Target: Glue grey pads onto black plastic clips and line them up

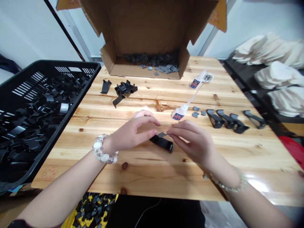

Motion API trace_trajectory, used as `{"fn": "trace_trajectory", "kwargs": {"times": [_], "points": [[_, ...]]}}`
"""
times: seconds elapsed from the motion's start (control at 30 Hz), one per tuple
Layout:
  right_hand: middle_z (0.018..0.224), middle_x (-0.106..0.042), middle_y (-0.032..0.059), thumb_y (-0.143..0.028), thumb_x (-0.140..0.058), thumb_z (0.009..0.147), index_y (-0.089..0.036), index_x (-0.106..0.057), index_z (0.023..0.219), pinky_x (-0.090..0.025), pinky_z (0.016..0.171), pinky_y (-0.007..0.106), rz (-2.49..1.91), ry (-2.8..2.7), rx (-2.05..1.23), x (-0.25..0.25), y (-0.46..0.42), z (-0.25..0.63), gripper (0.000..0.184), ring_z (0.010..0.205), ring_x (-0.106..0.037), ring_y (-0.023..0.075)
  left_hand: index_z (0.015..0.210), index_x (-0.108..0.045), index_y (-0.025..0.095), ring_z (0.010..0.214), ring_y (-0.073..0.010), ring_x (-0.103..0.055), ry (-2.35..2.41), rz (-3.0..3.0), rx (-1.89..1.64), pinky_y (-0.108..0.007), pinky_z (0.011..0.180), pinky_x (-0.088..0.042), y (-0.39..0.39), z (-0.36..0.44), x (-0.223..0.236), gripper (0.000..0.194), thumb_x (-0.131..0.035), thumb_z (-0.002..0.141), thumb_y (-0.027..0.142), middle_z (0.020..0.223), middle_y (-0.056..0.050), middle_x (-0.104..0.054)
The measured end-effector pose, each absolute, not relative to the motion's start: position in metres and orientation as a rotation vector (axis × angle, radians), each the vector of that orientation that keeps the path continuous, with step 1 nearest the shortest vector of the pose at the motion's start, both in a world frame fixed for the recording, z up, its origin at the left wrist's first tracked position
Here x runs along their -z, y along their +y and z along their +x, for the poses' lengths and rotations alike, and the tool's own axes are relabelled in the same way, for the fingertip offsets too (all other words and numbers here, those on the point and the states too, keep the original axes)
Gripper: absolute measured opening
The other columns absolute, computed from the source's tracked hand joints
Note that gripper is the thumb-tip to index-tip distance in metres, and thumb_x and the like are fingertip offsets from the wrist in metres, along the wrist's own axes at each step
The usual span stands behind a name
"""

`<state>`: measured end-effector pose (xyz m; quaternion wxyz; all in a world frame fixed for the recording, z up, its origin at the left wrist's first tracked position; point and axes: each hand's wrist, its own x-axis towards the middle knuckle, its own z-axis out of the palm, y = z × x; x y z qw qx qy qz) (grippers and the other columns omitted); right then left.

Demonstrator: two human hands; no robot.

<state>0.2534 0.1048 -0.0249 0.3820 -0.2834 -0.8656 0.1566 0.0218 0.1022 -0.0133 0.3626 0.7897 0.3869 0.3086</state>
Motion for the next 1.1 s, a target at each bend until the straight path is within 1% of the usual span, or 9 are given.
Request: {"fn": "trace_trajectory", "kwargs": {"times": [0.1, 0.17, 0.4, 0.6, 0.7, 0.8, 0.93, 1.0, 1.1], "points": [[0.093, -0.07, 0.0064, -0.012, -0.06, 0.086, -0.024, -0.067, 0.102, -0.05, 0.074, 0.034, -0.612, -2.374, -0.227, 0.018, 0.108, 0.258, 0.022, 0.082, -0.061, 0.018, 0.118, -0.059, 0.026, 0.127, -0.0247, -0.042, 0.944, 2.11, -0.673, -0.042, 0.111, -0.033, 0.099, 0.021, 0.011, 0.036, -0.065, 0.084, 0.035, 0.125, -0.008, -0.049], [0.099, -0.07, 0.0063, -0.011, -0.059, 0.086, -0.026, -0.066, 0.106, -0.049, 0.075, 0.034, -0.557, -2.444, -0.171, 0.012, 0.11, 0.261, 0.026, 0.085, -0.06, 0.0185, 0.119, -0.059, 0.028, 0.13, -0.0256, -0.04, 0.93, 2.141, -0.641, -0.043, 0.112, -0.032, 0.097, 0.021, 0.011, 0.039, -0.068, 0.081, 0.037, 0.129, -0.007, -0.048], [0.109, -0.068, 0.0067, -0.013, -0.053, 0.09, -0.029, -0.062, 0.116, -0.05, 0.078, 0.037, -0.485, -2.561, -0.188, 0.006, 0.113, 0.265, 0.032, 0.094, -0.061, 0.0211, 0.112, -0.063, 0.028, 0.129, -0.0253, -0.041, 0.906, 2.171, -0.656, -0.045, 0.111, -0.033, 0.096, 0.024, 0.013, 0.031, -0.068, 0.082, 0.03, 0.13, -0.008, -0.05], [0.105, -0.07, 0.007, -0.012, -0.054, 0.09, -0.028, -0.064, 0.116, -0.051, 0.08, 0.037, -0.543, -2.519, -0.173, 0.016, 0.116, 0.262, 0.033, 0.092, -0.062, 0.0204, 0.109, -0.064, 0.025, 0.128, -0.0255, -0.041, 0.981, 2.322, -0.595, -0.044, 0.111, -0.031, 0.101, 0.021, 0.018, 0.026, -0.064, 0.085, 0.034, 0.129, -0.008, -0.05], [0.097, -0.07, 0.0081, -0.018, -0.054, 0.091, -0.024, -0.07, 0.106, -0.052, 0.076, 0.034, -0.727, -2.432, -0.266, 0.025, 0.118, 0.261, 0.022, 0.085, -0.064, 0.0191, 0.104, -0.065, 0.023, 0.127, -0.0285, -0.04, 1.089, 2.461, -0.486, -0.047, 0.109, -0.03, 0.104, 0.019, 0.026, 0.022, -0.062, 0.085, 0.032, 0.129, -0.01, -0.051], [0.094, -0.07, 0.0092, -0.023, -0.053, 0.092, -0.02, -0.072, 0.097, -0.053, 0.076, 0.032, -0.865, -2.376, -0.392, 0.032, 0.118, 0.263, 0.02, 0.085, -0.066, 0.0195, 0.102, -0.065, 0.022, 0.126, -0.0298, -0.039, 1.127, 2.543, -0.374, -0.049, 0.107, -0.031, 0.106, 0.02, 0.034, 0.019, -0.062, 0.085, 0.03, 0.128, -0.011, -0.052], [0.093, -0.072, 0.0084, -0.024, -0.053, 0.092, -0.02, -0.072, 0.095, -0.053, 0.079, 0.034, -0.89, -2.443, -0.463, 0.029, 0.117, 0.266, 0.02, 0.088, -0.066, 0.021, 0.101, -0.065, 0.021, 0.126, -0.0302, -0.038, 1.115, 2.576, -0.388, -0.05, 0.106, -0.03, 0.105, 0.022, 0.039, 0.018, -0.059, 0.085, 0.027, 0.13, -0.011, -0.052], [0.097, -0.072, 0.0083, -0.03, -0.056, 0.09, -0.02, -0.071, 0.097, -0.053, 0.08, 0.035, -0.888, -2.489, -0.519, 0.026, 0.114, 0.266, 0.019, 0.09, -0.066, 0.0217, 0.101, -0.066, 0.021, 0.125, -0.031, -0.038, 1.129, 2.574, -0.414, -0.051, 0.106, -0.029, 0.104, 0.023, 0.039, 0.018, -0.059, 0.084, 0.026, 0.129, -0.011, -0.053], [0.106, -0.071, 0.0094, -0.046, -0.066, 0.081, -0.019, -0.065, 0.112, -0.052, 0.083, 0.038, -0.917, -2.562, -0.581, 0.026, 0.107, 0.263, 0.04, 0.094, -0.066, 0.0248, 0.102, -0.065, 0.021, 0.123, -0.0314, -0.039, 1.154, 2.601, -0.411, -0.051, 0.105, -0.029, 0.103, 0.024, 0.039, 0.021, -0.06, 0.083, 0.025, 0.129, -0.01, -0.053]]}}
